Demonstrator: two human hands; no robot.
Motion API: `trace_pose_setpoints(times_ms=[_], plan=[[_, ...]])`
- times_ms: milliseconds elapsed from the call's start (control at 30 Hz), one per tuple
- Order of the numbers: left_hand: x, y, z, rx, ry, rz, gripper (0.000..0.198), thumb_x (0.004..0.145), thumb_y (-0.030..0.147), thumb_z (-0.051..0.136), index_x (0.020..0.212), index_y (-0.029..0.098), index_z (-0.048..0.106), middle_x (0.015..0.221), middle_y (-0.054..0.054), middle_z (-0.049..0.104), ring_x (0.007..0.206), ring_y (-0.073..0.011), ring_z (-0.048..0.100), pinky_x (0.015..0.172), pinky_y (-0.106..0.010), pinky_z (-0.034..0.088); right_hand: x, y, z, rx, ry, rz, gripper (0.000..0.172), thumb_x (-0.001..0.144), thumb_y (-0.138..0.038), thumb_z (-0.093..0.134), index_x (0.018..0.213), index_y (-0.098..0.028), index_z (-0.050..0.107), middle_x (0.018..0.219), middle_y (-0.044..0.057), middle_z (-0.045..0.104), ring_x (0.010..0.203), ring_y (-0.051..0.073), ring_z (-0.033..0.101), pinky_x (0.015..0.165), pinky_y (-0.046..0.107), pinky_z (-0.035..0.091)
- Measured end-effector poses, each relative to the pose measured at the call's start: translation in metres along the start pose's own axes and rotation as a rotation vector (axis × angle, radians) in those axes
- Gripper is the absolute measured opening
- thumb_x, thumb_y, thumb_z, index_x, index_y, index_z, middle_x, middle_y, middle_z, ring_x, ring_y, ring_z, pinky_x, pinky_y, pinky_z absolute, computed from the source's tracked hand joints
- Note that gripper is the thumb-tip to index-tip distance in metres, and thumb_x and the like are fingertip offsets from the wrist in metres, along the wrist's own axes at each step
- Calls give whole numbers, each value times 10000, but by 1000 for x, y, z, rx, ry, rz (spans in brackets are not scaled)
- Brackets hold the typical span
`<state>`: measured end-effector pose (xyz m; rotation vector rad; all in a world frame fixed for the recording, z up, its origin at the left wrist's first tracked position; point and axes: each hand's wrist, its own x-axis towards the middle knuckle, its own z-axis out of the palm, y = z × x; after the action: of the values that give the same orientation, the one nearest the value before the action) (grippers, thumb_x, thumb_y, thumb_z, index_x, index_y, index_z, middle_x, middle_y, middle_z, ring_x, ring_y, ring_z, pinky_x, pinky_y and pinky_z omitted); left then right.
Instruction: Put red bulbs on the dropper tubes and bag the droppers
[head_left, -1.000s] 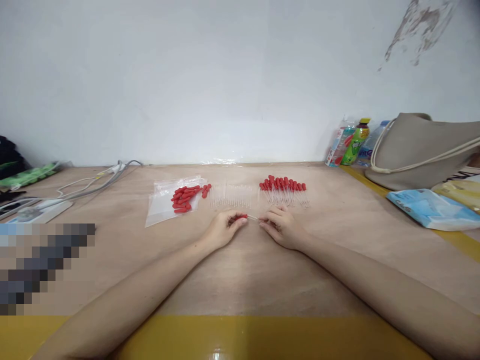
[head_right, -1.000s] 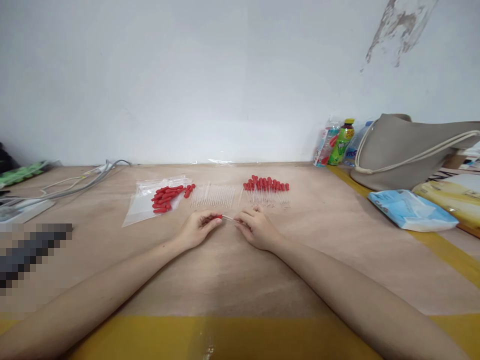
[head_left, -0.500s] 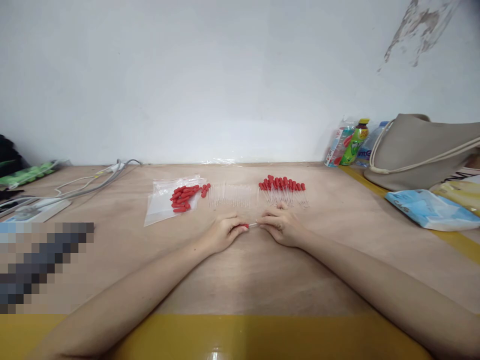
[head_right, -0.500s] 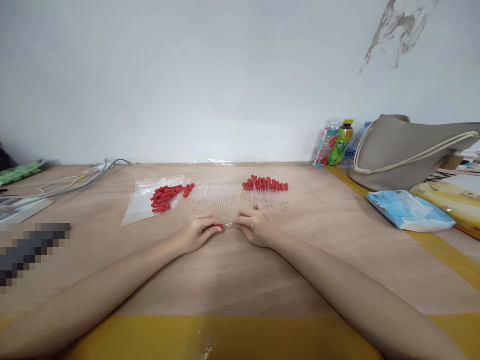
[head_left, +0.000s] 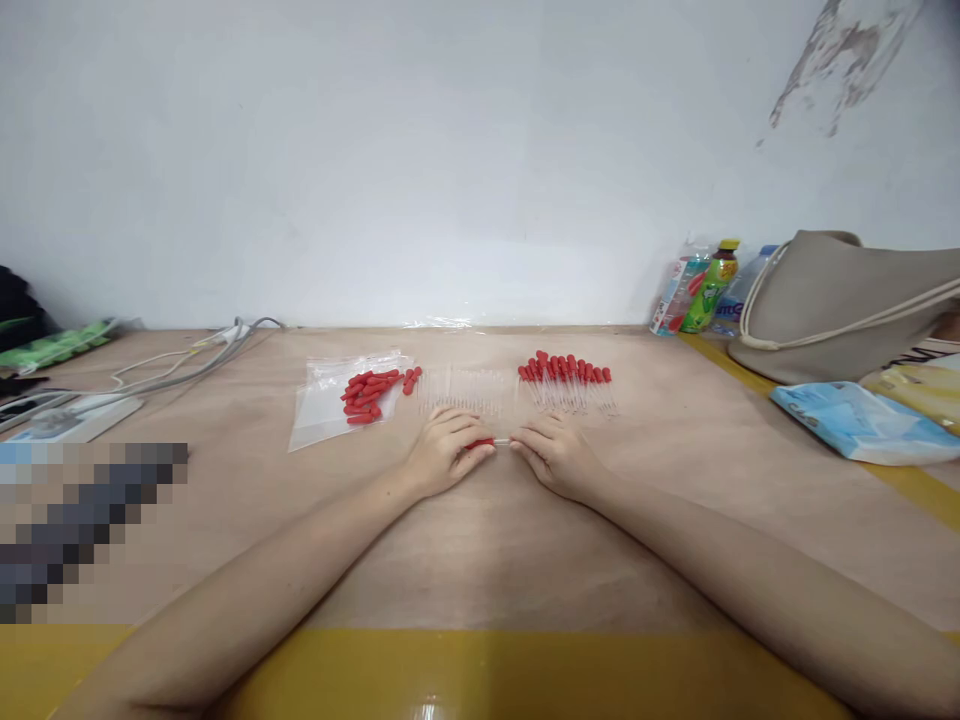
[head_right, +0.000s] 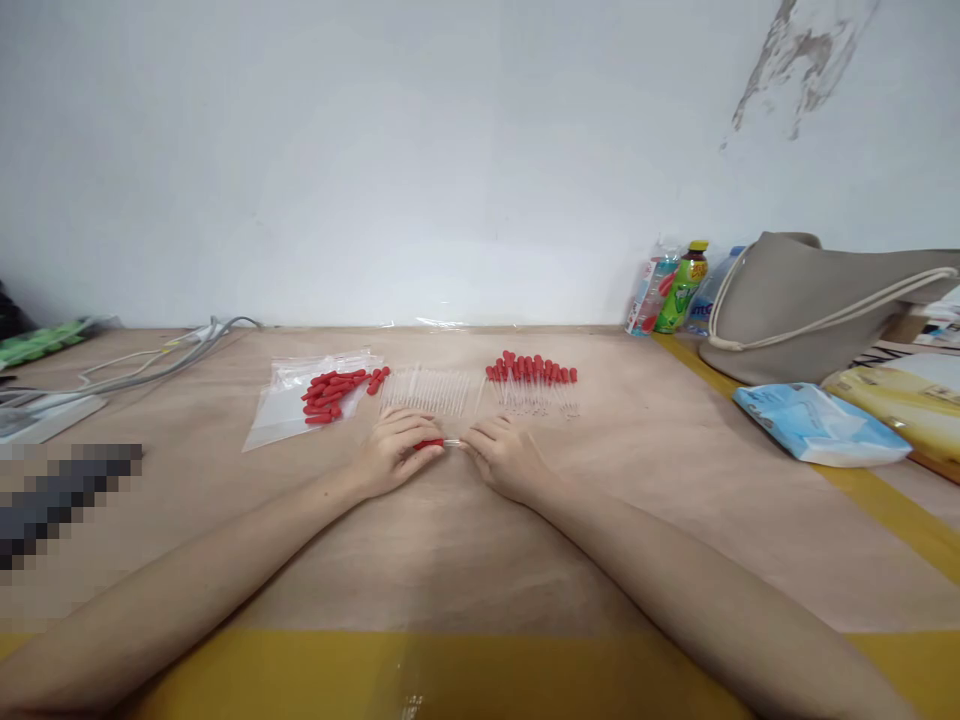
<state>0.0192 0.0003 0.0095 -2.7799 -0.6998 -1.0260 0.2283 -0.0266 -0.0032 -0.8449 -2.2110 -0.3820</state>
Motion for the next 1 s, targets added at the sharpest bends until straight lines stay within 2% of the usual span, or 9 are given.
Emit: trace_pose_setpoints(times_ms=[67,167,333,467,867,1000], plan=[[-1,-2,1,-23,-1,-9,129,824,274,534,890,188,603,918,-31,670,1026,-209,556,917,-403,374,1,0,1,33,19,-10,179,862,-196,443,864,-155,618,823,56,657,821,163,566,740,301,432],[-2,-3,3,-94,-31,-30,133,838,245,512,929,181,585,955,-32,668,1067,-194,546,963,-405,361,1,0,3,83,44,-28,181,858,-173,439,903,-169,614,899,53,670,934,171,574,835,324,447],[-1,0,5,-181,-30,-5,148,855,224,471,937,162,578,906,-46,672,982,-163,595,959,-385,397,1,0,4,134,56,-23,182,855,-170,437,903,-172,613,899,54,679,900,163,611,865,343,456],[-1,1,4,-170,5,39,143,848,226,483,931,161,579,900,-56,676,944,-154,609,946,-382,410,2,-2,3,182,37,-7,187,860,-177,428,874,-165,614,847,59,683,881,155,617,831,309,474],[-1,2,5,-123,32,112,135,841,205,503,941,169,586,978,-61,668,965,-138,600,958,-363,388,4,-4,8,244,-27,26,184,868,-196,419,846,-168,600,841,54,682,797,144,624,817,328,441],[1,0,5,-117,23,56,142,833,223,524,948,180,594,971,-47,672,1016,-157,577,969,-381,369,4,-2,7,252,-40,55,192,873,-192,413,872,-167,603,860,55,676,828,149,613,792,318,444]])
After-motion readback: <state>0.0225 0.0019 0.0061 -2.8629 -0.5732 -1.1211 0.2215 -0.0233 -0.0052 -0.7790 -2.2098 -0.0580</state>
